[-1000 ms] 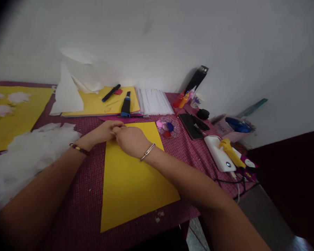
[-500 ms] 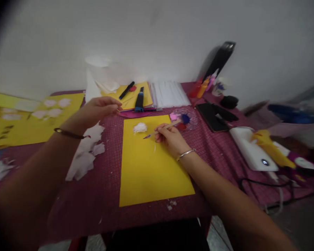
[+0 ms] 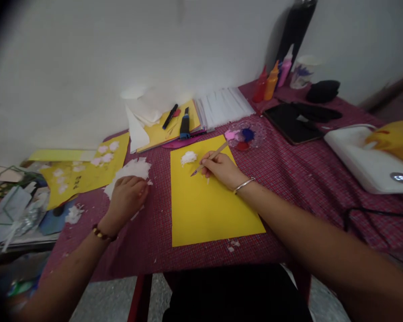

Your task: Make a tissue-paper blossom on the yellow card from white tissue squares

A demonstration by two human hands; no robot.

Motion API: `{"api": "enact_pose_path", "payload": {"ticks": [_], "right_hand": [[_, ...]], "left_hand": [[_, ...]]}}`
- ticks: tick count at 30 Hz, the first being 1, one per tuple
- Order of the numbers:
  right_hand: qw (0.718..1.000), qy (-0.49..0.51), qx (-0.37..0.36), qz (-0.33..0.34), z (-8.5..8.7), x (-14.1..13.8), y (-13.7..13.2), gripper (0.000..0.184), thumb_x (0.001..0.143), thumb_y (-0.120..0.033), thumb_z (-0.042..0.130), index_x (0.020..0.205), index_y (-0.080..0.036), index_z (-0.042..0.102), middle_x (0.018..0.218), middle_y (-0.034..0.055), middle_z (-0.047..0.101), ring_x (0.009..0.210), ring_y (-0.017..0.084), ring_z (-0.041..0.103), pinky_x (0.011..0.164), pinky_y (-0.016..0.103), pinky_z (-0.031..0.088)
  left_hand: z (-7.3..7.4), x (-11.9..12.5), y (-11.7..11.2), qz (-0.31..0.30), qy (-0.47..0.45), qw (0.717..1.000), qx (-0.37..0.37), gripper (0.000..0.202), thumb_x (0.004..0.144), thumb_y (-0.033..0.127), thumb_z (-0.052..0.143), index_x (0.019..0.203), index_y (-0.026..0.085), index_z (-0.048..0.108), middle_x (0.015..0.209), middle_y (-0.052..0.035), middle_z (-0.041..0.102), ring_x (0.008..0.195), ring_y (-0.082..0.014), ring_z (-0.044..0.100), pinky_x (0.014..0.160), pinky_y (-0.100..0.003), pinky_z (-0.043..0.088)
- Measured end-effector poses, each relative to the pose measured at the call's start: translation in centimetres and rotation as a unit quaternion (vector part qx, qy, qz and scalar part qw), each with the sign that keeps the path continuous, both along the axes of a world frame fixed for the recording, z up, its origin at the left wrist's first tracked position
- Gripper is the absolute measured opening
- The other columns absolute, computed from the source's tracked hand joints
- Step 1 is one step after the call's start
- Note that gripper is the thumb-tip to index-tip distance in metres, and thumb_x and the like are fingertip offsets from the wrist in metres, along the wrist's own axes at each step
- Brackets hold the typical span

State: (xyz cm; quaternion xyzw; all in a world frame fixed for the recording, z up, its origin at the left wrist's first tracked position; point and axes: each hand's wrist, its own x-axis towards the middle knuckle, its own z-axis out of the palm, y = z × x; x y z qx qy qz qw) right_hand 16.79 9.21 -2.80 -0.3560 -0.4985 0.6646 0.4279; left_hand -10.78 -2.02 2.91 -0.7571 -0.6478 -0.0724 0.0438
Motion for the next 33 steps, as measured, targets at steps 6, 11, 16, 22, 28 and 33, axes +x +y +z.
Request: {"api": "enact_pose_path", "payload": {"ticks": [6,11,16,22,28,33], "right_hand": [[0.997,0.044,0.048,-0.044,2.0,0.3,-1.5,0.020,0.077,-0.036,0.066,0.078,-0.017,0.058,0.061,-0.0013,0.063,0.050,0.009,0.055,0.050,0.022,0.045],[0.989,0.060,0.135,-0.029,3.5,0.3,-3.2,0.020,0.082,-0.038,0.061,0.086,-0.019,0.058,0.074,0.0004,0.063,0.058,0.009,0.058,0.053,0.023,0.048],[0.984,0.008,0.175,-0.020,2.7,0.0,-3.4,0.012,0.086,-0.030,0.055,0.089,-0.019,0.058,0.083,0.0019,0.061,0.071,0.011,0.062,0.058,0.023,0.049],[0.975,-0.035,0.219,-0.013,2.4,-0.3,-3.4,0.010,0.088,-0.024,0.051,0.089,-0.019,0.059,0.084,0.0020,0.060,0.073,0.012,0.061,0.060,0.024,0.048],[0.982,0.008,0.188,-0.016,2.6,-0.3,-3.6,0.012,0.087,-0.028,0.055,0.092,-0.019,0.061,0.080,0.0014,0.061,0.067,0.010,0.060,0.057,0.024,0.048],[0.994,0.069,0.085,-0.004,2.9,-0.3,-3.3,0.023,0.080,-0.040,0.066,0.086,-0.019,0.062,0.071,0.0003,0.065,0.057,0.010,0.059,0.054,0.024,0.049]], "left_hand": [[0.2,4.5,2.9,0.155,-0.578,0.801,-0.031,0.017,0.074,0.032,0.065,0.066,0.019,0.058,0.062,0.0018,0.059,0.059,-0.0125,0.055,0.058,-0.025,0.043],[-1.5,9.3,4.7,0.161,-0.761,0.621,-0.100,0.025,0.059,0.027,0.079,0.071,0.015,0.062,0.064,0.0018,0.064,0.053,-0.0085,0.058,0.055,-0.021,0.047],[-2.4,10.8,4.7,0.178,-0.774,0.598,-0.105,0.027,0.054,0.022,0.082,0.073,0.015,0.065,0.069,0.0004,0.068,0.056,-0.0092,0.061,0.058,-0.022,0.051],[-2.3,10.9,4.1,0.180,-0.764,0.612,-0.092,0.023,0.054,0.022,0.081,0.072,0.015,0.068,0.070,-0.0010,0.070,0.054,-0.0097,0.061,0.058,-0.024,0.052],[-2.4,10.5,3.7,0.129,-0.790,0.591,-0.094,0.022,0.068,0.036,0.074,0.074,0.015,0.071,0.070,-0.0058,0.072,0.061,-0.0154,0.066,0.062,-0.029,0.055],[-2.3,10.2,3.6,0.091,-0.804,0.581,-0.087,0.014,0.068,0.031,0.076,0.071,0.018,0.071,0.070,-0.0026,0.071,0.060,-0.0117,0.063,0.061,-0.024,0.051]]}}
